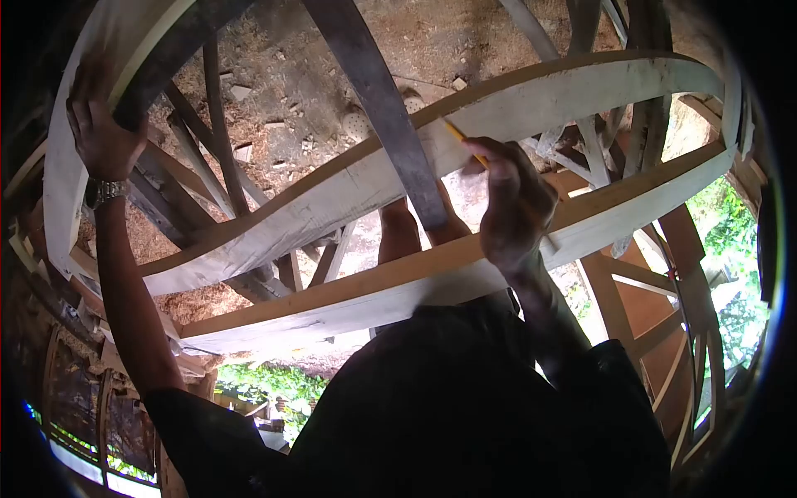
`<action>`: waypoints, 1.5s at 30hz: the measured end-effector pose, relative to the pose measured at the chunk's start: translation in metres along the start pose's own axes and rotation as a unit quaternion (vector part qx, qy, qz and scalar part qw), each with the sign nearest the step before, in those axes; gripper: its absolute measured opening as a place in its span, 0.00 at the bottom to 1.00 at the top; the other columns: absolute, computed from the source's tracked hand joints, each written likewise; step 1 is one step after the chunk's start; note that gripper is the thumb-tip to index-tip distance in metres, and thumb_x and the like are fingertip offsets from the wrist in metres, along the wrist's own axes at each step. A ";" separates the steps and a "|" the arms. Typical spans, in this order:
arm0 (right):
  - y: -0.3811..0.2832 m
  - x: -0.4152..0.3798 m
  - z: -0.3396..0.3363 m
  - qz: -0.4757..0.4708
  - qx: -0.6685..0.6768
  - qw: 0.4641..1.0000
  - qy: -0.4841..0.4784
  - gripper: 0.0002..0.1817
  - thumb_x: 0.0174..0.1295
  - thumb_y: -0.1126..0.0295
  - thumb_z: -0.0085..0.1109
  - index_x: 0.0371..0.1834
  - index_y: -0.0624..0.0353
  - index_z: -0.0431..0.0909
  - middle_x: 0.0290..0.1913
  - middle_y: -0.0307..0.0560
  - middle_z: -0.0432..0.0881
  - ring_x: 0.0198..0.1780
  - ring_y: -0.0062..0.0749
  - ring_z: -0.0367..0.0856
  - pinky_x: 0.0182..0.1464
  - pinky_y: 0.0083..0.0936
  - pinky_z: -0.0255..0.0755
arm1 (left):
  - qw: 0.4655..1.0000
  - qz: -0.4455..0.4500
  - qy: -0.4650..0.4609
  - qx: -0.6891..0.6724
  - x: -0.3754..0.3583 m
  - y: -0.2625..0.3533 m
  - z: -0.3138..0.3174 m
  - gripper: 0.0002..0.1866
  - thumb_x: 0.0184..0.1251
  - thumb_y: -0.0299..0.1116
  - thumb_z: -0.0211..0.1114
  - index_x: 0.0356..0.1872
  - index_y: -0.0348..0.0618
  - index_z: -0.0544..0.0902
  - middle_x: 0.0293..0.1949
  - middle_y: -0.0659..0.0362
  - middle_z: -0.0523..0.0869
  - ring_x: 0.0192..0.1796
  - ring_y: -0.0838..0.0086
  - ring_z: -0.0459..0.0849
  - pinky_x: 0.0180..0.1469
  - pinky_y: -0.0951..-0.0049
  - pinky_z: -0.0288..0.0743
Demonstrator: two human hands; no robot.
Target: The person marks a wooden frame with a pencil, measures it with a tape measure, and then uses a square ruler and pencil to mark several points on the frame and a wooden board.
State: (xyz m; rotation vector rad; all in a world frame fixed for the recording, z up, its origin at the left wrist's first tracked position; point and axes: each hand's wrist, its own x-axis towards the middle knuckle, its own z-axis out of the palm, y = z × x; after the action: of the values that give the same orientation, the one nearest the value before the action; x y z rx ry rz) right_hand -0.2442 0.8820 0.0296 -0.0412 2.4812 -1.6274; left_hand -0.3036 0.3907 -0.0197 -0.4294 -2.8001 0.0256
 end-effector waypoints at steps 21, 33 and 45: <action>0.013 -0.027 0.005 -0.103 -0.087 0.987 -0.091 0.22 0.58 0.83 0.61 0.58 0.72 0.82 0.38 0.58 0.88 0.41 0.47 0.87 0.49 0.38 0.78 | 0.993 -0.035 -0.051 0.103 -0.031 -0.041 0.025 0.44 0.58 0.58 0.75 0.75 0.53 0.72 0.70 0.49 0.78 0.70 0.48 0.75 0.72 0.47 0.70; 0.010 -0.027 0.006 -0.109 -0.107 0.984 -0.089 0.20 0.59 0.84 0.60 0.56 0.73 0.82 0.37 0.57 0.87 0.40 0.47 0.87 0.48 0.38 0.78 | 0.985 -0.036 -0.051 0.160 -0.040 -0.055 0.032 0.43 0.55 0.60 0.76 0.71 0.59 0.75 0.59 0.52 0.86 0.61 0.48 0.83 0.61 0.48 0.79; 0.007 -0.023 0.007 -0.118 -0.129 0.980 -0.089 0.18 0.59 0.82 0.61 0.54 0.72 0.84 0.37 0.56 0.88 0.41 0.46 0.88 0.48 0.37 0.79 | 0.979 -0.004 -0.108 0.173 -0.045 -0.078 0.039 0.35 0.60 0.58 0.72 0.65 0.51 0.81 0.53 0.47 0.89 0.53 0.47 0.88 0.54 0.52 0.84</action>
State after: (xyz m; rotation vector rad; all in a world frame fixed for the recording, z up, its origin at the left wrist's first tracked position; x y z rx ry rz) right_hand -0.2200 0.8813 0.0240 -0.5108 2.6052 -1.2977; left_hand -0.2977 0.3040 -0.0653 -0.3456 -2.9226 0.5798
